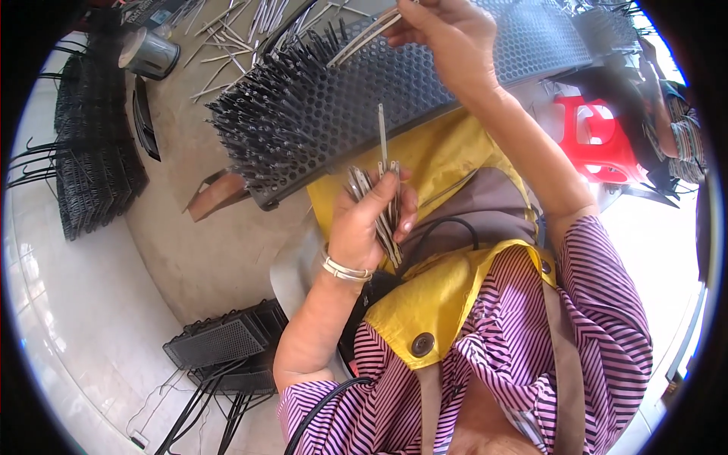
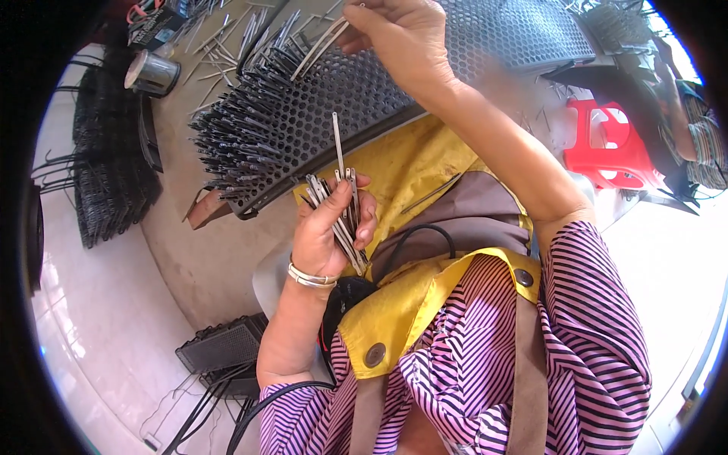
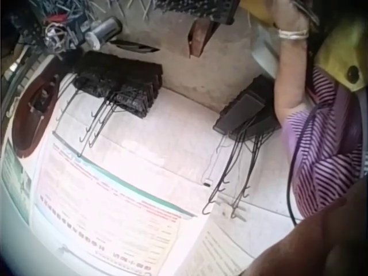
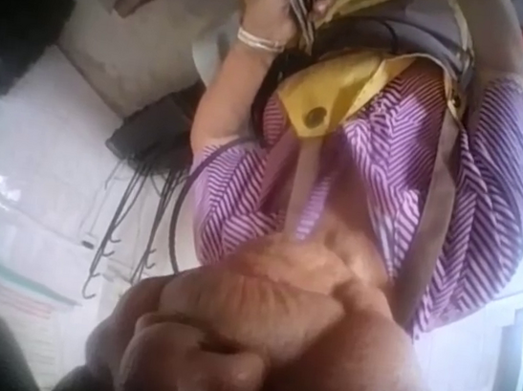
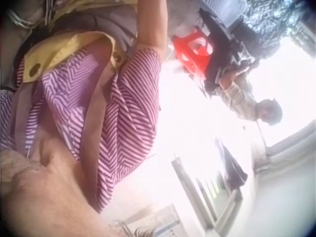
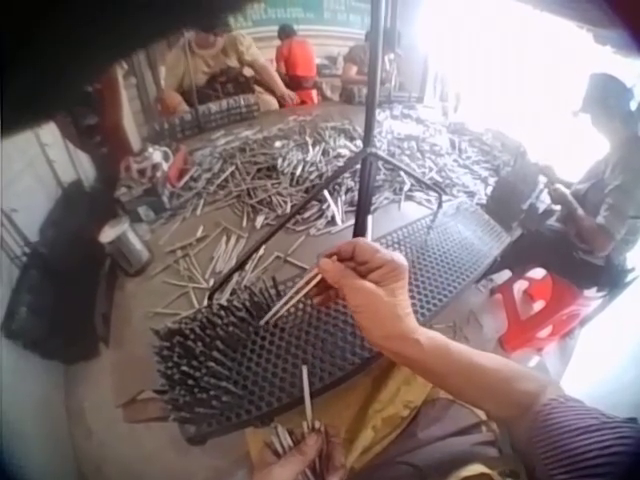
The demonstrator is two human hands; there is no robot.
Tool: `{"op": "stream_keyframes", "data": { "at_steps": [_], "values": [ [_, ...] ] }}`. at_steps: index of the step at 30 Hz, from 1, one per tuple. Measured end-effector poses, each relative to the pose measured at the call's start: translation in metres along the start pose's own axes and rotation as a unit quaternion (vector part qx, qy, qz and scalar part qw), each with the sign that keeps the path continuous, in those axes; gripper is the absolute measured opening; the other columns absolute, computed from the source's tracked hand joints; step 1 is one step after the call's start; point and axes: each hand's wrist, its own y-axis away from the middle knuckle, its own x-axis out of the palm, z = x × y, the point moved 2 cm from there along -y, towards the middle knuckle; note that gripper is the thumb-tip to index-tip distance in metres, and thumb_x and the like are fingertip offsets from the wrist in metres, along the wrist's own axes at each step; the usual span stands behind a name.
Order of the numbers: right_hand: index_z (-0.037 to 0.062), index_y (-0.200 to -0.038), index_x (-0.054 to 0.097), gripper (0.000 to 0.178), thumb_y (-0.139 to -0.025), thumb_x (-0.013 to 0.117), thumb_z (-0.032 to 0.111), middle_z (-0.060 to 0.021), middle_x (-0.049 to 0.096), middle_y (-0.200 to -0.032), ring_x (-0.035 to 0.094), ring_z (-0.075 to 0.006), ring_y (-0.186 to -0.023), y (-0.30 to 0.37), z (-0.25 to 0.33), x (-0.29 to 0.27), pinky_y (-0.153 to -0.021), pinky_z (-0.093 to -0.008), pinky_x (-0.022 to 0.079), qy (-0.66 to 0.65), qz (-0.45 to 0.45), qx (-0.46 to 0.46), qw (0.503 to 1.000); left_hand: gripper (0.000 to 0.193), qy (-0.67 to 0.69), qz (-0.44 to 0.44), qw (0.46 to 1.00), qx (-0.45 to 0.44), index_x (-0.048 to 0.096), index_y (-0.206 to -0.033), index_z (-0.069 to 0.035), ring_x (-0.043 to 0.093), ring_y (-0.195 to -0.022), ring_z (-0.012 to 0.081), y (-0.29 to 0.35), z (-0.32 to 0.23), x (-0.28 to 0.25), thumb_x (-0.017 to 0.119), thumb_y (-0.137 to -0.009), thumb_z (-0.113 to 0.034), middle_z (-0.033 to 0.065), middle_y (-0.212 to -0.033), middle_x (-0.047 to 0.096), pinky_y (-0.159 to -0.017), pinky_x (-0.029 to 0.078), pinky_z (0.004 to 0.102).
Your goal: Placing small metal pins into a perforated grid template.
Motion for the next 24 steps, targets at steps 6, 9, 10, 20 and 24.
{"op": "stream_keyframes", "data": {
  "at_steps": [6,9,10,20,24],
  "values": [
    [-0.0026,-0.080,0.056,0.005,-0.081,0.054,0.002,-0.0064,0.059,-0.066,0.056,-0.0103,-0.056,-0.001,-0.002,0.001,-0.051,-0.0226,0.048,0.028,0.000,-0.022,0.999,0.029,0.007,0.003,1.000,-0.007,0.050,-0.095,0.001,0.049,-0.049,0.0154,0.001,0.000,-0.001,0.055,-0.083,-0.024,0.0101,-0.066,0.055,-0.038,0.033,0.0219],
    [-0.0025,-0.080,0.056,0.005,-0.081,0.053,0.001,-0.0059,0.059,-0.066,0.056,-0.0098,-0.056,-0.004,-0.005,-0.001,-0.051,-0.0221,0.048,0.045,0.003,-0.025,0.999,0.028,0.006,0.007,1.000,-0.006,0.051,-0.095,0.001,0.049,-0.049,0.0155,0.000,0.002,-0.001,0.055,-0.083,-0.024,0.0100,-0.066,0.055,-0.038,0.033,0.0220],
    [-0.0024,-0.080,0.056,0.004,-0.081,0.053,0.001,-0.0057,0.059,-0.066,0.056,-0.0097,-0.056,-0.007,-0.008,-0.003,-0.051,-0.0220,0.047,-0.014,0.064,-0.106,0.992,0.028,0.005,0.008,1.000,-0.006,0.051,-0.095,0.001,0.049,-0.049,0.0155,-0.001,0.002,-0.001,0.055,-0.083,-0.024,0.0100,-0.066,0.055,-0.038,0.033,0.0220],
    [-0.0033,-0.082,0.056,0.005,-0.081,0.053,0.000,-0.0066,0.060,-0.067,0.057,-0.0106,-0.058,0.000,0.001,0.001,-0.052,-0.0228,0.048,0.089,0.027,-0.036,0.995,0.027,0.017,0.007,1.000,-0.012,0.051,-0.094,0.003,0.049,-0.048,0.0157,0.000,0.002,-0.001,0.055,-0.083,-0.022,0.0103,-0.066,0.055,-0.038,0.033,0.0221],
    [-0.0037,-0.083,0.056,0.006,-0.081,0.053,0.001,-0.0077,0.060,-0.067,0.058,-0.0118,-0.059,-0.006,0.003,-0.003,-0.052,-0.0237,0.049,-0.100,0.137,-0.191,0.967,0.027,0.016,0.006,1.000,-0.016,0.051,-0.094,0.003,0.049,-0.048,0.0156,0.000,0.002,-0.001,0.055,-0.083,-0.022,0.0104,-0.066,0.054,-0.038,0.033,0.0220]
  ]
}}
